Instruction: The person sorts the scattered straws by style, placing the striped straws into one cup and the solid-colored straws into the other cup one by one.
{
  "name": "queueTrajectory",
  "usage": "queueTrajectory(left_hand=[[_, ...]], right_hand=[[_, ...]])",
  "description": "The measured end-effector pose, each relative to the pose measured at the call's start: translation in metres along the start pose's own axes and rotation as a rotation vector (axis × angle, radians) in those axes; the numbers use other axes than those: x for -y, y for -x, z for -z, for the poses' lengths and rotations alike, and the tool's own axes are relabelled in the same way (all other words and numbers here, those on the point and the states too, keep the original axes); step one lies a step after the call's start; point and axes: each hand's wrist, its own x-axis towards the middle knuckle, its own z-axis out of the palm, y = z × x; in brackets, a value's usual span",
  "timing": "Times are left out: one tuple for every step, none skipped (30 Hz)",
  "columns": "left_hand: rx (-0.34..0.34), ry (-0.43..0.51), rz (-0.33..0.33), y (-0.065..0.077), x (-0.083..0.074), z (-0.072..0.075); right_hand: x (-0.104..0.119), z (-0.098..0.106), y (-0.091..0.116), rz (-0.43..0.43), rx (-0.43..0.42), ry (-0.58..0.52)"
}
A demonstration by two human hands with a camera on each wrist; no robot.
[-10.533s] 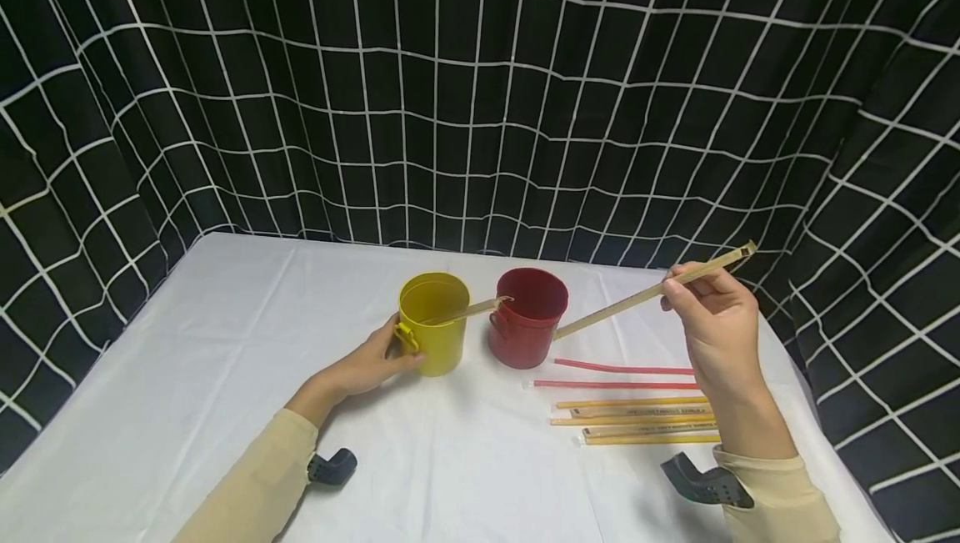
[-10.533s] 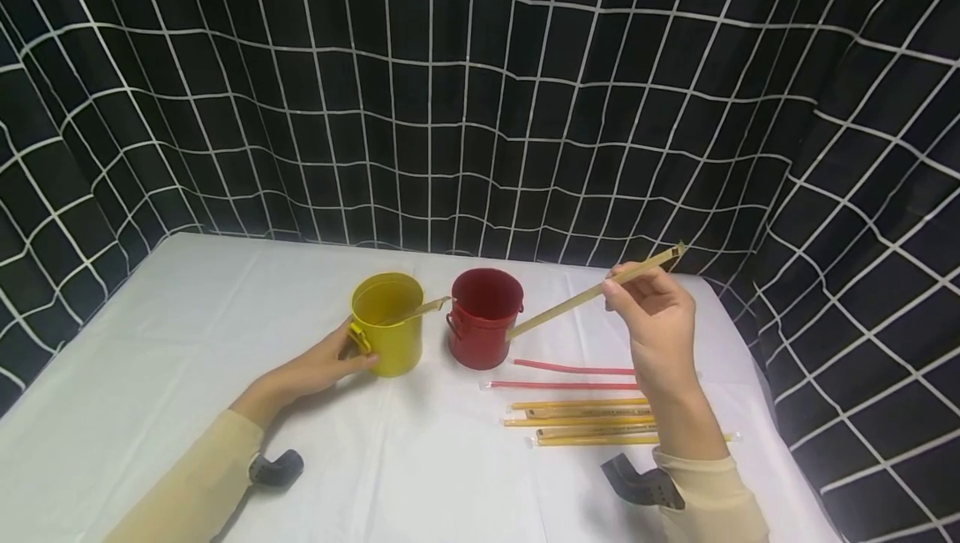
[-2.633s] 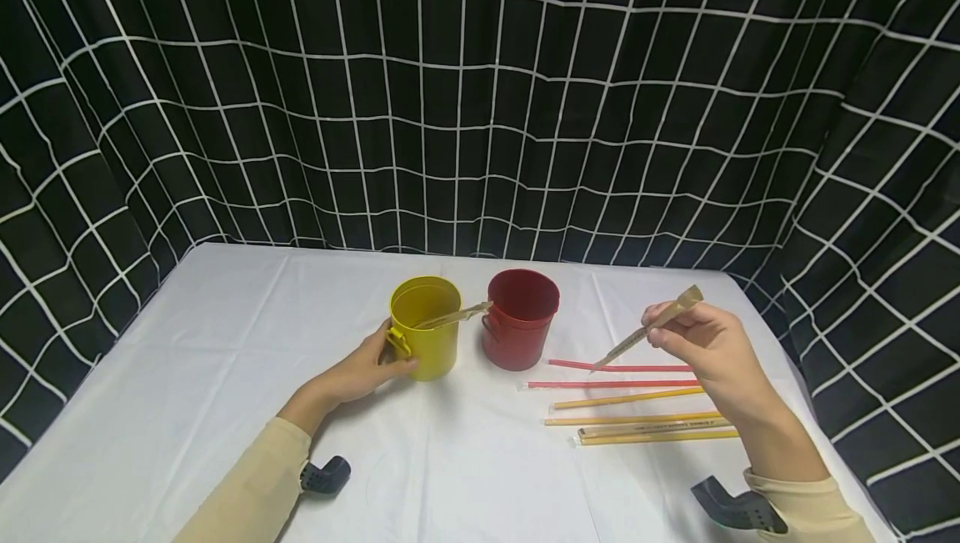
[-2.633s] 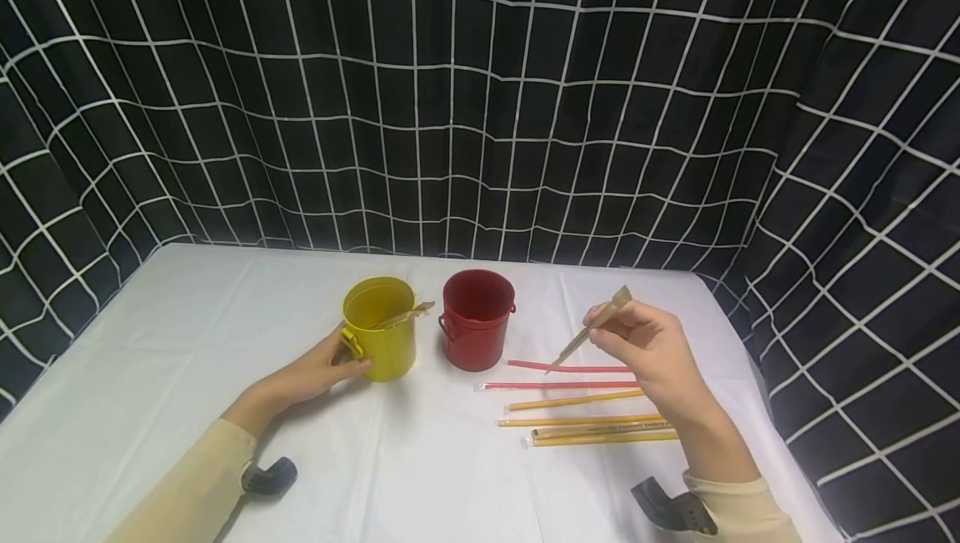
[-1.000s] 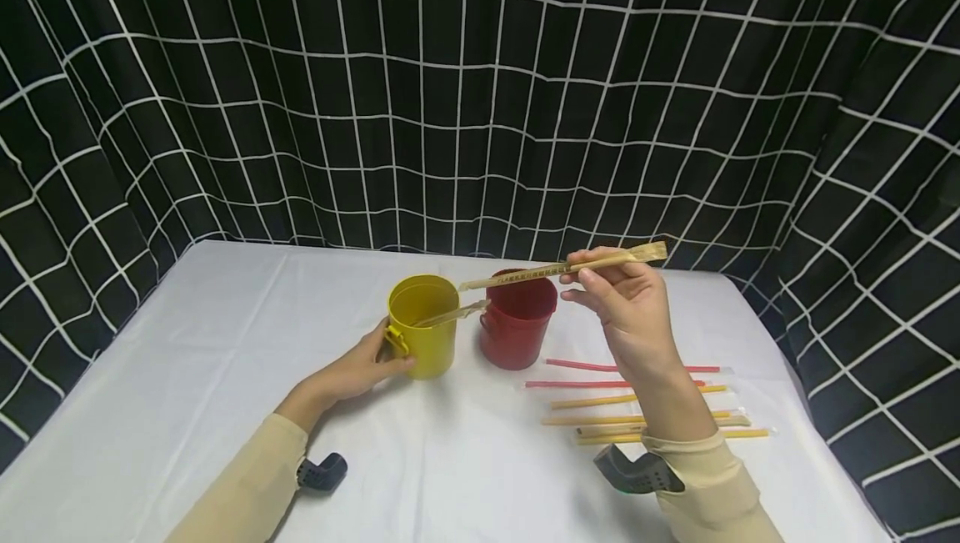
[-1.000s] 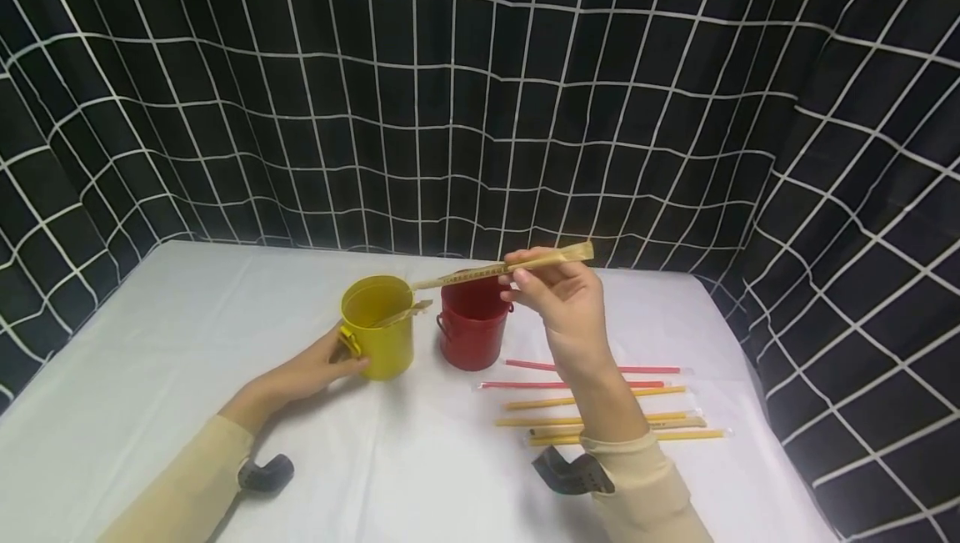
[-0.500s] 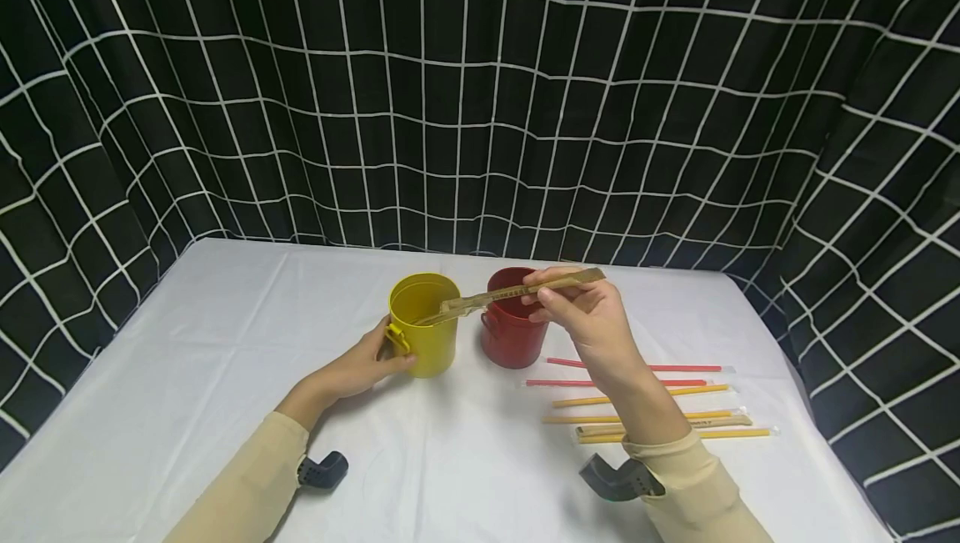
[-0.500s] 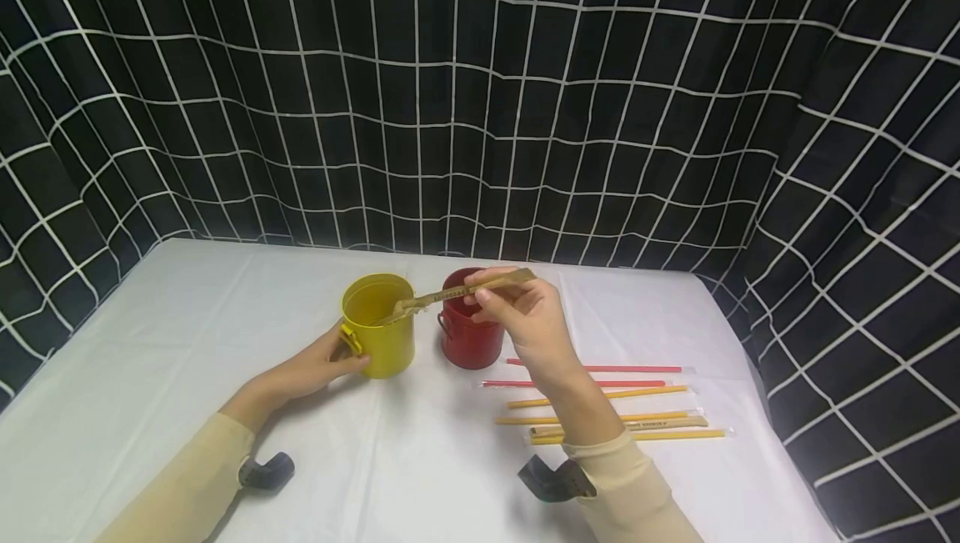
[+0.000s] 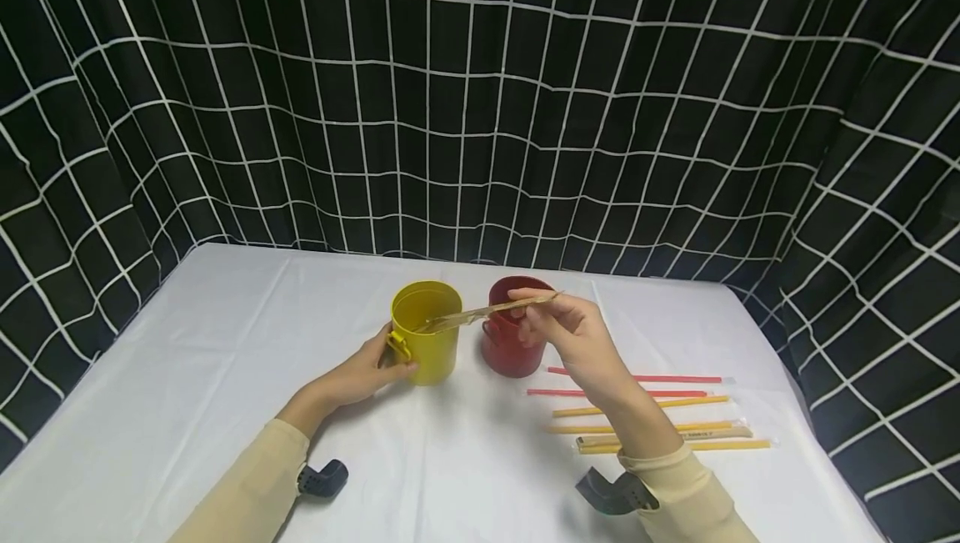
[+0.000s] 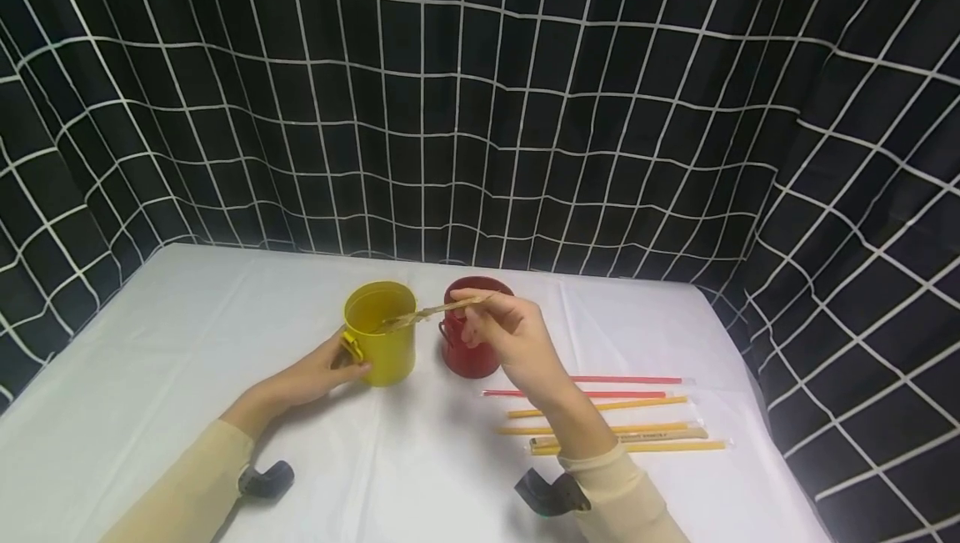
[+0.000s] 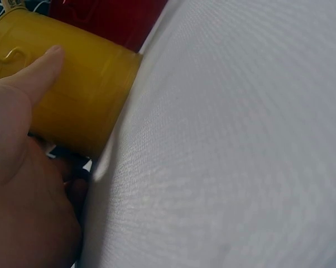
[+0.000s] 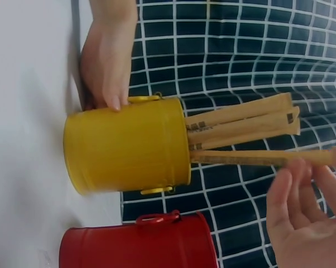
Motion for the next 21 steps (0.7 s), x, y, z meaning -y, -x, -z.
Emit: queueTrajectory(left_hand=[[-0.002, -0.004, 0.004, 0.0, 0.0, 0.0], [-0.003, -0.006, 0.006, 0.0, 0.001, -0.001], [-0.005, -0.009, 0.008, 0.0, 0.001, -0.001], [-0.008, -0.01, 0.01, 0.0, 0.002, -0.001], [-0.01, -0.009, 0.011, 0.0, 0.002, -0.001], [-0.01, -0.008, 0.012, 0.0, 0.002, -0.001], [-0.011, -0.009, 0.015, 0.0, 0.002, 0.0], [-0.011, -0.01, 0.015, 0.0, 0.002, 0.0], [-0.011, -0.01, 0.015, 0.0, 0.001, 0.001], [-0.01, -0.01, 0.009, -0.001, 0.0, 0.001], [-0.011, -0.01, 0.003, -0.001, -0.001, 0.002], [-0.012, -0.011, 0.0, -0.002, -0.002, 0.002], [-0.011, -0.01, -0.01, -0.003, -0.003, 0.002], [-0.01, -0.007, -0.022, -0.004, -0.003, 0.002], [-0.01, -0.005, -0.028, -0.005, -0.004, 0.001], [-0.01, -0.002, -0.03, -0.005, -0.004, 0.001], [-0.009, -0.002, -0.023, -0.004, -0.004, 0.0], [-0.008, -0.004, -0.012, -0.003, -0.004, 0.0], [-0.006, -0.003, -0.003, -0.003, -0.003, -0.001], [-0.008, -0.006, 0.009, -0.001, -0.002, -0.001], [-0.008, -0.005, 0.015, 0.0, 0.0, -0.001]], right_hand=[[0.0, 0.0, 0.0, -0.001, 0.016, -0.01], [0.0, -0.001, 0.0, -0.002, 0.031, -0.025], [0.0, -0.001, 0.0, -0.003, 0.042, -0.04], [0.0, -0.001, 0.0, -0.004, 0.051, -0.055], [0.0, -0.001, 0.0, -0.006, 0.055, -0.067], [0.0, -0.001, 0.0, -0.006, 0.059, -0.075], [0.001, -0.001, 0.0, -0.006, 0.059, -0.074], [0.001, 0.0, -0.001, -0.004, 0.058, -0.07], [0.002, 0.001, -0.001, -0.001, 0.055, -0.064], [0.003, 0.002, -0.001, 0.002, 0.052, -0.057], [0.003, 0.004, -0.002, 0.006, 0.045, -0.046], [0.004, 0.007, -0.002, 0.012, 0.037, -0.037], [0.005, 0.009, -0.002, 0.018, 0.024, -0.028], [0.006, 0.012, -0.002, 0.028, 0.014, -0.019], [0.007, 0.015, -0.002, 0.034, 0.001, -0.013], [0.008, 0.018, -0.002, 0.038, -0.01, -0.005], [0.009, 0.021, -0.001, 0.041, -0.017, 0.002], [0.009, 0.023, 0.001, 0.041, -0.02, 0.007], [0.009, 0.026, 0.002, 0.041, -0.018, 0.015], [0.009, 0.028, 0.004, 0.041, -0.012, 0.021], [0.008, 0.031, 0.006, 0.04, -0.006, 0.032]])
